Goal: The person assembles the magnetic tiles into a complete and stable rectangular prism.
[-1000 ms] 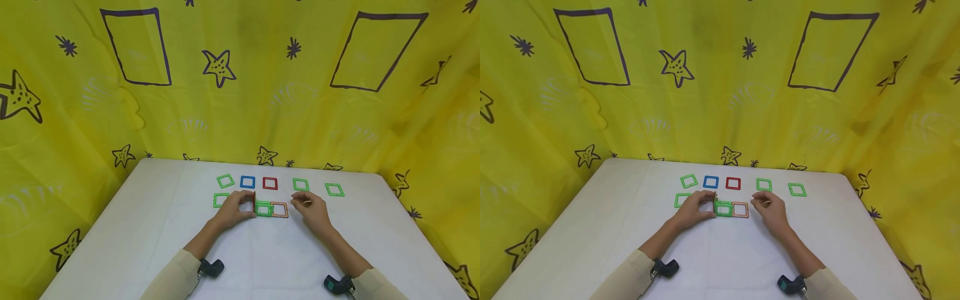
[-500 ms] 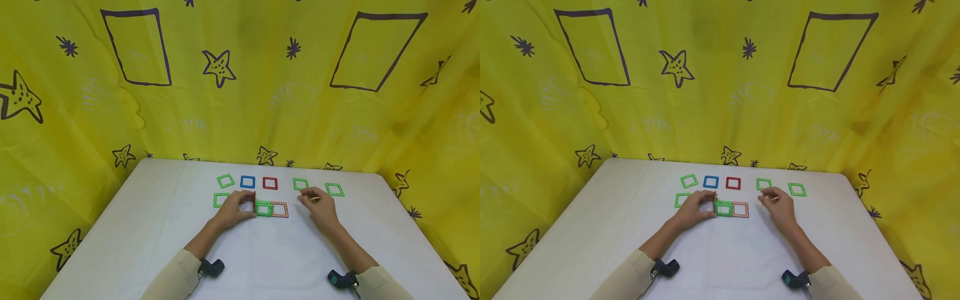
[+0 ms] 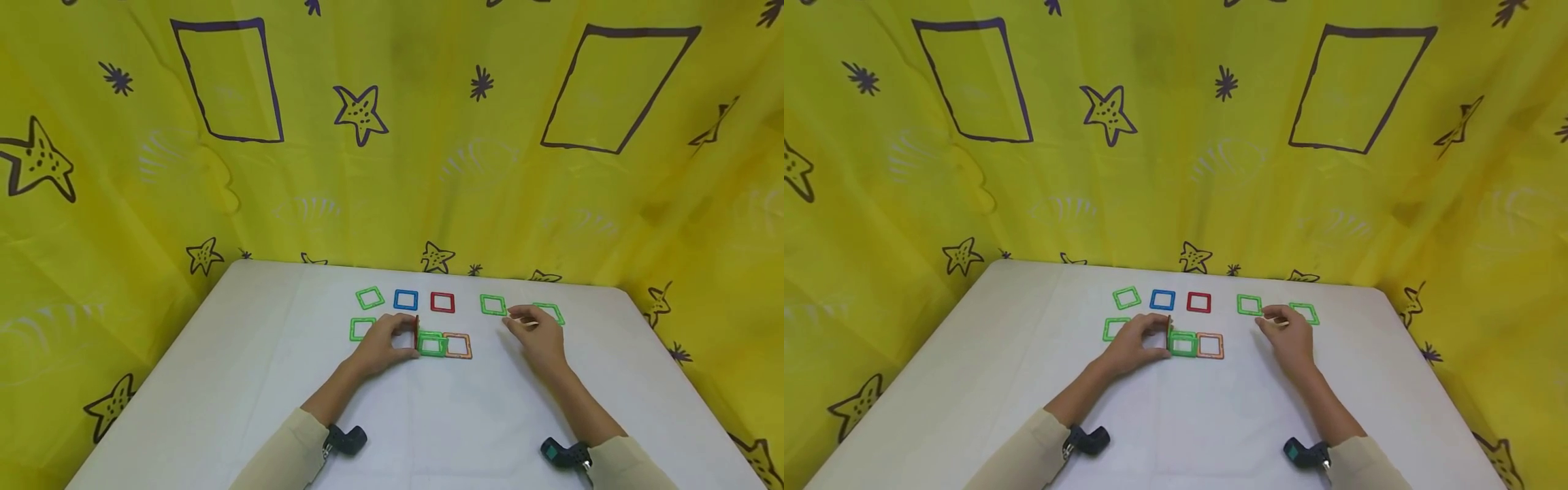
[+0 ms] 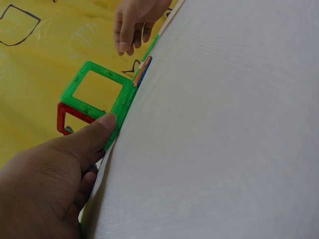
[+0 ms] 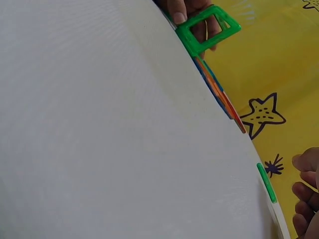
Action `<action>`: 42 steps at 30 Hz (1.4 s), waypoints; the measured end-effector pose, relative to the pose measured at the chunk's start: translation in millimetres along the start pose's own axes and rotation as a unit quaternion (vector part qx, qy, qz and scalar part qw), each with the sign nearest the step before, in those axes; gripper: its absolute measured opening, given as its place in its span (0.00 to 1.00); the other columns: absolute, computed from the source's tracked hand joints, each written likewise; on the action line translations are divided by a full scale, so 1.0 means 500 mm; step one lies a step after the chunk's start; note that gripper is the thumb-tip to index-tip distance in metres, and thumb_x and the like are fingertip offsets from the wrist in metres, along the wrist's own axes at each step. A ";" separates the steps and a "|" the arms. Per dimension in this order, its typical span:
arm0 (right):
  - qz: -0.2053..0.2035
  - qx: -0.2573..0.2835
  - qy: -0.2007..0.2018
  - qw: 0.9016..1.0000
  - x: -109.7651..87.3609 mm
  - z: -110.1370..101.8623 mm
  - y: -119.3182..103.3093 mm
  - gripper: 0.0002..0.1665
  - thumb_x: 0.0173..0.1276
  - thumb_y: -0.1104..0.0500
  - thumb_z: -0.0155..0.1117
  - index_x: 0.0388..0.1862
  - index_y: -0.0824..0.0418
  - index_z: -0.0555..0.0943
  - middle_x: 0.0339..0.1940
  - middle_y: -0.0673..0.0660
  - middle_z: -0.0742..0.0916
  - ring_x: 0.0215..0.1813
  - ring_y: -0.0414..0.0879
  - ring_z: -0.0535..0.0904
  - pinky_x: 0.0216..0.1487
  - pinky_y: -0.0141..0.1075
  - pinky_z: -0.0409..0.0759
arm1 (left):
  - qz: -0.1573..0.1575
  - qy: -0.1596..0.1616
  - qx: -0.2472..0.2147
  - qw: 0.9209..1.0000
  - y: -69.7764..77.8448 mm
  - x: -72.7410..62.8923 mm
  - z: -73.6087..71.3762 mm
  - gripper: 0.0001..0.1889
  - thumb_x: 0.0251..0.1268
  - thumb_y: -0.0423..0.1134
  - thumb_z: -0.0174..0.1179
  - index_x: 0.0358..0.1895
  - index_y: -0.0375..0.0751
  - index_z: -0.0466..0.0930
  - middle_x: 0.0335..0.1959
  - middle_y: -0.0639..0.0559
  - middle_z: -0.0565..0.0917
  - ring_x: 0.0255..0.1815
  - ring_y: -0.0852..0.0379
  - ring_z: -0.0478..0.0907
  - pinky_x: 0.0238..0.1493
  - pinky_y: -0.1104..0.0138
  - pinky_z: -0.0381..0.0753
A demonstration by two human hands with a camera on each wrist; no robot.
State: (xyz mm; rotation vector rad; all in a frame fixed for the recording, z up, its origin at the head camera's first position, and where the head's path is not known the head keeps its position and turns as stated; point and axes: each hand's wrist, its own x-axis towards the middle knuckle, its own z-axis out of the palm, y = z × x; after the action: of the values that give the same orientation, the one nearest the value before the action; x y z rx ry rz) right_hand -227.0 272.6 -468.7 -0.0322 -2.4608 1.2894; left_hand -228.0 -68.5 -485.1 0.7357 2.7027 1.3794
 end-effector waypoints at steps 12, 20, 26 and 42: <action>0.018 -0.044 0.031 0.998 0.024 -0.029 0.022 0.17 0.73 0.57 0.72 0.54 0.68 0.86 0.54 0.67 0.87 0.58 0.60 0.77 0.52 0.45 0.71 | 0.003 0.002 0.000 1.000 -0.003 0.002 0.002 0.34 0.61 0.43 0.79 0.70 0.44 0.78 0.61 0.54 0.82 0.61 0.56 0.76 0.64 0.60 0.78; 0.032 -0.058 0.046 0.997 0.038 -0.045 0.035 0.21 0.73 0.56 0.72 0.57 0.69 0.84 0.56 0.69 0.84 0.59 0.63 0.74 0.55 0.50 0.69 | 0.000 0.002 0.003 1.000 -0.003 0.001 0.002 0.34 0.61 0.43 0.79 0.70 0.43 0.78 0.62 0.53 0.82 0.61 0.55 0.76 0.64 0.60 0.78; 0.045 -0.069 0.057 0.995 0.053 -0.055 0.048 0.24 0.73 0.55 0.72 0.60 0.69 0.84 0.57 0.69 0.84 0.58 0.64 0.72 0.53 0.50 0.68 | -0.001 0.003 0.004 1.000 -0.004 0.001 0.001 0.34 0.60 0.43 0.79 0.69 0.43 0.78 0.60 0.53 0.83 0.60 0.55 0.77 0.64 0.60 0.78; 0.092 -0.117 0.068 0.987 0.056 -0.062 0.085 0.33 0.73 0.50 0.69 0.66 0.73 0.77 0.56 0.75 0.78 0.61 0.71 0.66 0.50 0.57 0.65 | 0.005 0.006 0.006 1.000 -0.008 0.000 0.003 0.33 0.60 0.43 0.79 0.69 0.44 0.78 0.60 0.54 0.83 0.59 0.56 0.76 0.63 0.61 0.78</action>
State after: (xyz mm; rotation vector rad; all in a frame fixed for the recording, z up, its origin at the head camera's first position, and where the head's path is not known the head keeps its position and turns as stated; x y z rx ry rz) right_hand -249.1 327.0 -478.1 -0.4023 -2.5224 1.0221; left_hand -229.5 -69.5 -489.0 0.7445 2.7216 1.3762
